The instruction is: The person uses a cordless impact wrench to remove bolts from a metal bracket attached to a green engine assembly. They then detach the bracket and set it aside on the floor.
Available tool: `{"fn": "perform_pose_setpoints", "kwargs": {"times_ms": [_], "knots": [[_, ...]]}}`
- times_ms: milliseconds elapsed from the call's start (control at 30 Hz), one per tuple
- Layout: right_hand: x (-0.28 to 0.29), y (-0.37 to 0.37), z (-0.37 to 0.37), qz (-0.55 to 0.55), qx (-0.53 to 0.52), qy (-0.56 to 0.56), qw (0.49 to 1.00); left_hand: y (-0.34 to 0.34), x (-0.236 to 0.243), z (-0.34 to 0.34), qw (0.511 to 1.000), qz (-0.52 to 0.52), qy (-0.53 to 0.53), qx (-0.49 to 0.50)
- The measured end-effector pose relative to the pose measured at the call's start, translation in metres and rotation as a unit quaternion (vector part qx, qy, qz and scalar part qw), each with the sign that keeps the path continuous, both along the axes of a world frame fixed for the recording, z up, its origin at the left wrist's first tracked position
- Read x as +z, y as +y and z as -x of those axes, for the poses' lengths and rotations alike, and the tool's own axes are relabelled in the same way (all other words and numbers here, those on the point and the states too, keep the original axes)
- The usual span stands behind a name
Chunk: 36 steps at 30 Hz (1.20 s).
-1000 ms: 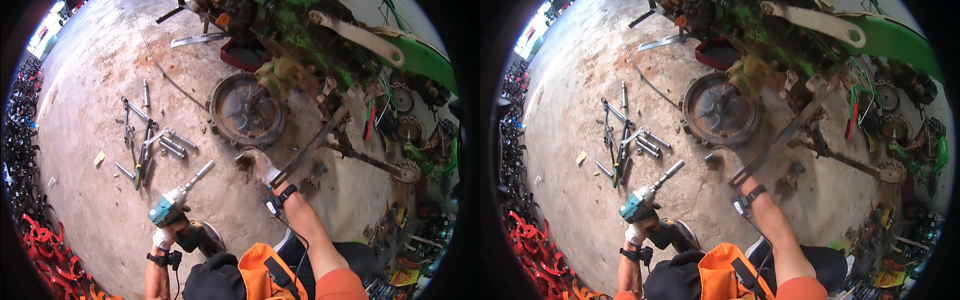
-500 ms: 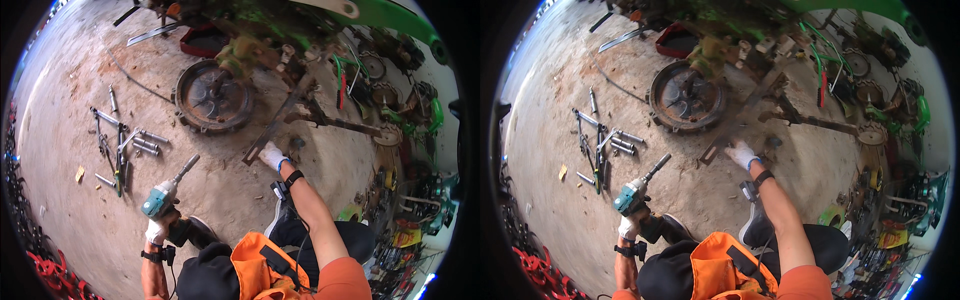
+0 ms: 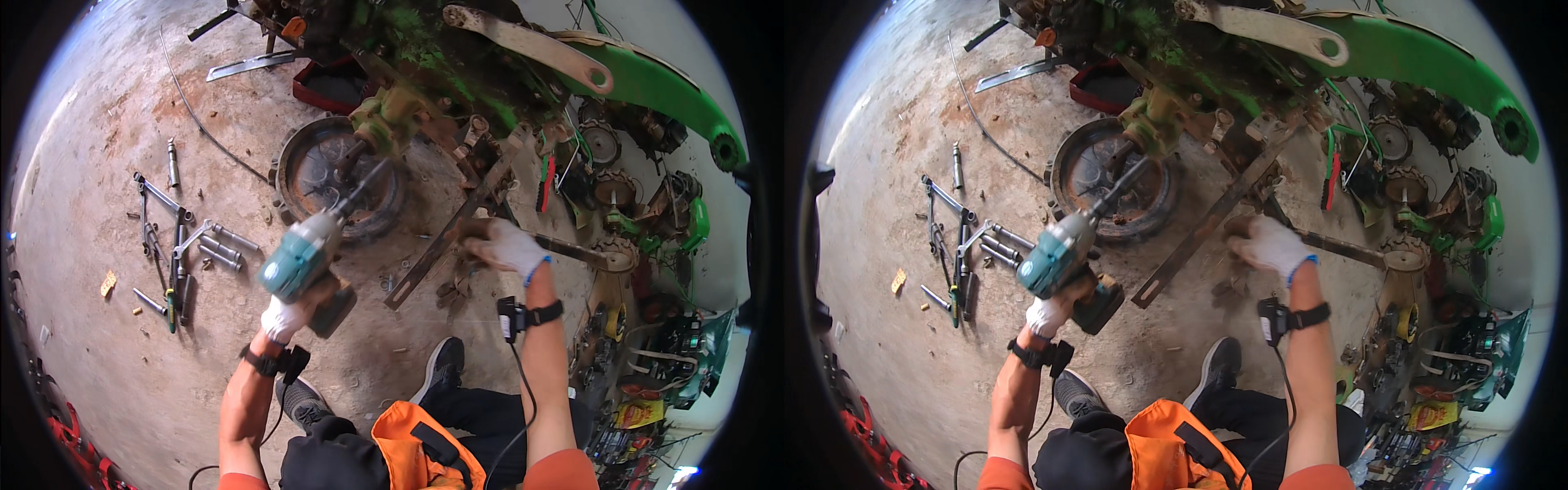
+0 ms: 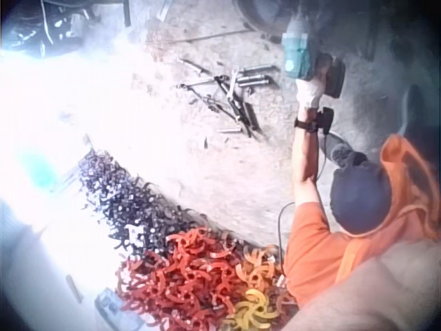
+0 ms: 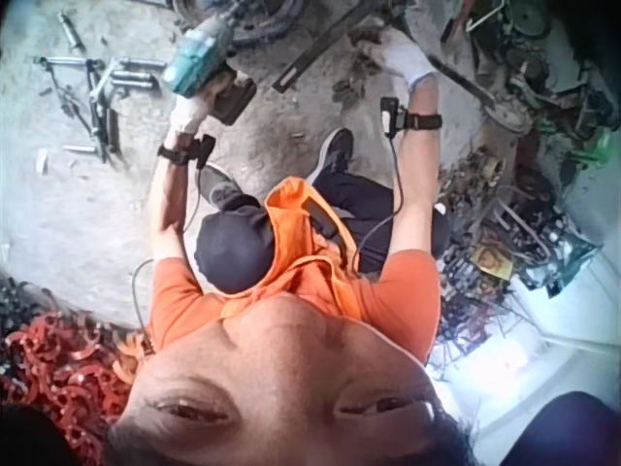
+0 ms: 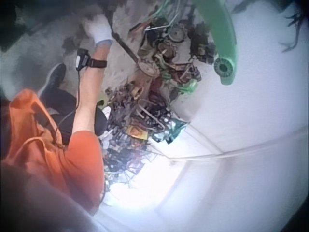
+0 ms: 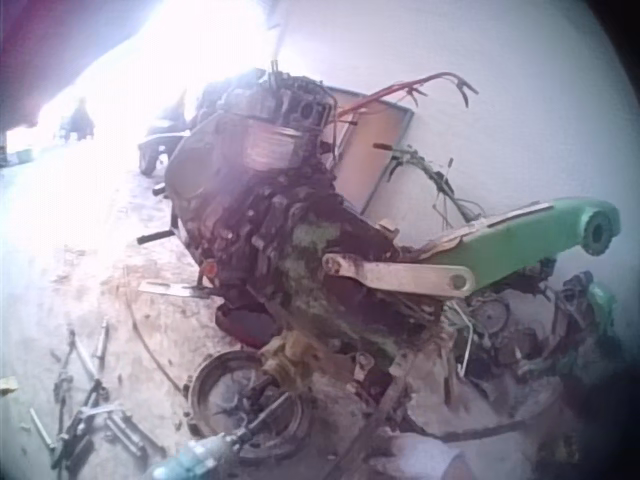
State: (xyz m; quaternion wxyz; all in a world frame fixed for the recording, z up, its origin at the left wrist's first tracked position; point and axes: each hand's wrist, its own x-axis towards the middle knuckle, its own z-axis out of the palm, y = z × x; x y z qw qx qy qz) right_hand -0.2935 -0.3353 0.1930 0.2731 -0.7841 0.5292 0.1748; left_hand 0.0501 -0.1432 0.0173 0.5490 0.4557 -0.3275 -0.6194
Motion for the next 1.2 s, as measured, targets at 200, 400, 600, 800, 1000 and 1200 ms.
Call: {"fn": "perform_pose_setpoints", "kwargs": {"times_ms": [200,400,600,800,1000,1200], "knots": [[0.055,-0.034,0.008,0.385,-0.025,-0.041,0.922,-0.067,0.003,0.028,0.996,0.034,0.088,0.004],[0.048,-0.112,-0.018,0.296,0.203,0.364,0.859,-0.089,0.000,0.041,0.984,0.006,0.174,-0.032],[0.026,-0.154,-0.041,0.142,0.188,0.290,0.928,-0.101,-0.007,0.037,0.989,0.003,0.127,-0.069],[-0.021,-0.211,-0.019,0.102,0.194,0.033,0.975,-0.111,-0.014,0.031,0.963,0.182,-0.195,0.039],[-0.041,-0.231,0.007,0.053,0.180,-0.053,0.981,-0.118,-0.013,0.018,0.958,0.212,-0.194,0.006],[-0.056,-0.244,0.020,0.012,0.170,-0.109,0.979,-0.103,0.011,0.034,0.996,-0.026,0.072,-0.044]]}}
